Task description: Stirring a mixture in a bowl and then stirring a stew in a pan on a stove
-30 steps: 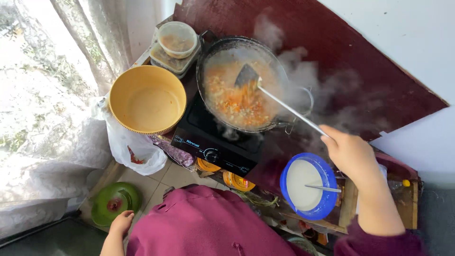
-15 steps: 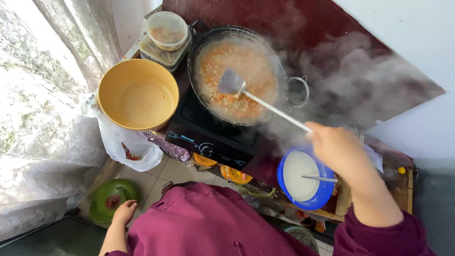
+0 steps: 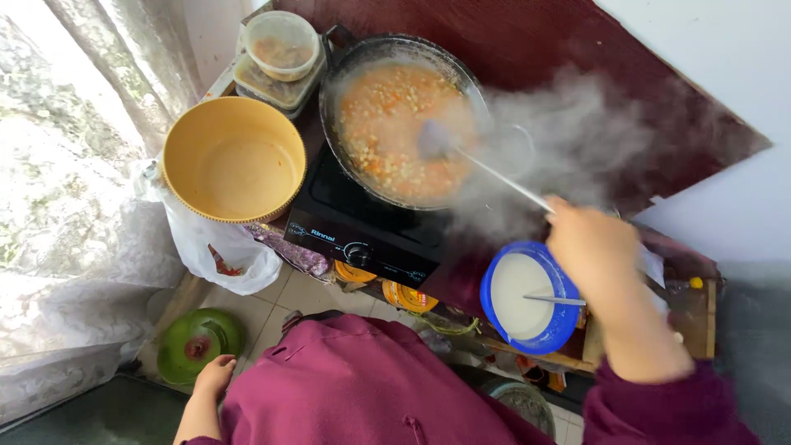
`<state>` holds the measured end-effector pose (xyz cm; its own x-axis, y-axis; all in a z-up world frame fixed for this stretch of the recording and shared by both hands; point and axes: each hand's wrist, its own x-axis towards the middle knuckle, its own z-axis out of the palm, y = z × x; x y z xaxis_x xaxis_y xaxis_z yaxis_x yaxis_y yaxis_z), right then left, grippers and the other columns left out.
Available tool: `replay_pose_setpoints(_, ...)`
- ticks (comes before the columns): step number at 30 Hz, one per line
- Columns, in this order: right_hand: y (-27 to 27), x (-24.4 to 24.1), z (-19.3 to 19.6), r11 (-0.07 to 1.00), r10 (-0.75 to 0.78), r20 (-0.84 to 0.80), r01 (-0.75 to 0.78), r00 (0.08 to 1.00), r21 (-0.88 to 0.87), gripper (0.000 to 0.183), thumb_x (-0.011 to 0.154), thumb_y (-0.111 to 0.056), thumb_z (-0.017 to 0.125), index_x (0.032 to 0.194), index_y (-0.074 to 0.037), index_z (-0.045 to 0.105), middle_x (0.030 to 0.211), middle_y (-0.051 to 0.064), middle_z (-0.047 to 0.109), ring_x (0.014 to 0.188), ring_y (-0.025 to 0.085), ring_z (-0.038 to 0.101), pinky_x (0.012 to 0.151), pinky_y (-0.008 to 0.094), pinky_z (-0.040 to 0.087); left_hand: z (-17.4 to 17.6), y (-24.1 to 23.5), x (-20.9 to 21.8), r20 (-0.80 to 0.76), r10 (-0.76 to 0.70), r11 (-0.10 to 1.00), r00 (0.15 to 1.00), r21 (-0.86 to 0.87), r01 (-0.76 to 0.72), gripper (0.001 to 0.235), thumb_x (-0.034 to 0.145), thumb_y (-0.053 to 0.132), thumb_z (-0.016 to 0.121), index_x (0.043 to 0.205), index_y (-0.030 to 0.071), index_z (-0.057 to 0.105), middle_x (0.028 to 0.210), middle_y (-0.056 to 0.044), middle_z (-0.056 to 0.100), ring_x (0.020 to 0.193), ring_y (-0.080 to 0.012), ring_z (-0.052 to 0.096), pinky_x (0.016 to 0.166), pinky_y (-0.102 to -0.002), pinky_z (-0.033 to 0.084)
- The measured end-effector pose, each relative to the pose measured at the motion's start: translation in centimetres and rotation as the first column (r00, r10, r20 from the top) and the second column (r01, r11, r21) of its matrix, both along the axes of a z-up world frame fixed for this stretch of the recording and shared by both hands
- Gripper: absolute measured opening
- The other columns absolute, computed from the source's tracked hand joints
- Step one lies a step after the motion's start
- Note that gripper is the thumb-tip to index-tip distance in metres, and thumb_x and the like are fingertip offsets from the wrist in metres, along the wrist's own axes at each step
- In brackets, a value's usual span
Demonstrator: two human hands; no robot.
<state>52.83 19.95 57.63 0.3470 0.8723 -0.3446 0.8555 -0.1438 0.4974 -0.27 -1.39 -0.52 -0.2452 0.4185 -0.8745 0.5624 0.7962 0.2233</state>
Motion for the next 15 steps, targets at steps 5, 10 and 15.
replay_pose_setpoints(5,1.8,0.0,-1.9,0.988,0.097,-0.148,-0.078,0.984,0.132,0.032,0.106,-0.023,0.043,0.135,-0.030,0.058,0.083,0.015,0.075,0.074,0.040,0.071,0.063,0.051,0.053,0.4,0.8,0.6,0.023,-0.020,0.999,1.000,0.047,0.019,0.043,0.099,0.039,0.054,0.136,0.027,0.072,0.133,-0.008,0.076,0.121,-0.0294,0.069,0.099,-0.041,0.052)
replay_pose_setpoints(10,-1.8,-0.4,3.9,0.999,-0.001,-0.205,0.011,0.979,0.047,0.038,0.105,-0.034,0.041,0.137,-0.035,0.059,0.100,0.016,0.079,0.095,0.044,0.072,0.078,0.054,0.053,-0.5,1.2,0.3,0.015,-0.036,0.997,0.999,0.070,0.035,0.043,0.098,0.039,0.057,0.136,0.026,0.073,0.134,-0.010,0.076,0.123,-0.0294,0.070,0.102,-0.041,0.050)
replay_pose_setpoints(15,-1.7,-1.7,-0.4,0.998,-0.029,-0.235,0.015,0.972,-0.059,0.027,0.104,-0.032,0.044,0.126,-0.031,0.061,0.095,0.017,0.076,0.088,0.043,0.071,0.072,0.052,0.051,-0.6,1.1,0.9,0.036,-0.027,1.000,0.999,0.005,0.027,0.041,0.100,0.037,0.056,0.137,0.027,0.072,0.130,-0.008,0.078,0.114,-0.0279,0.074,0.095,-0.040,0.053)
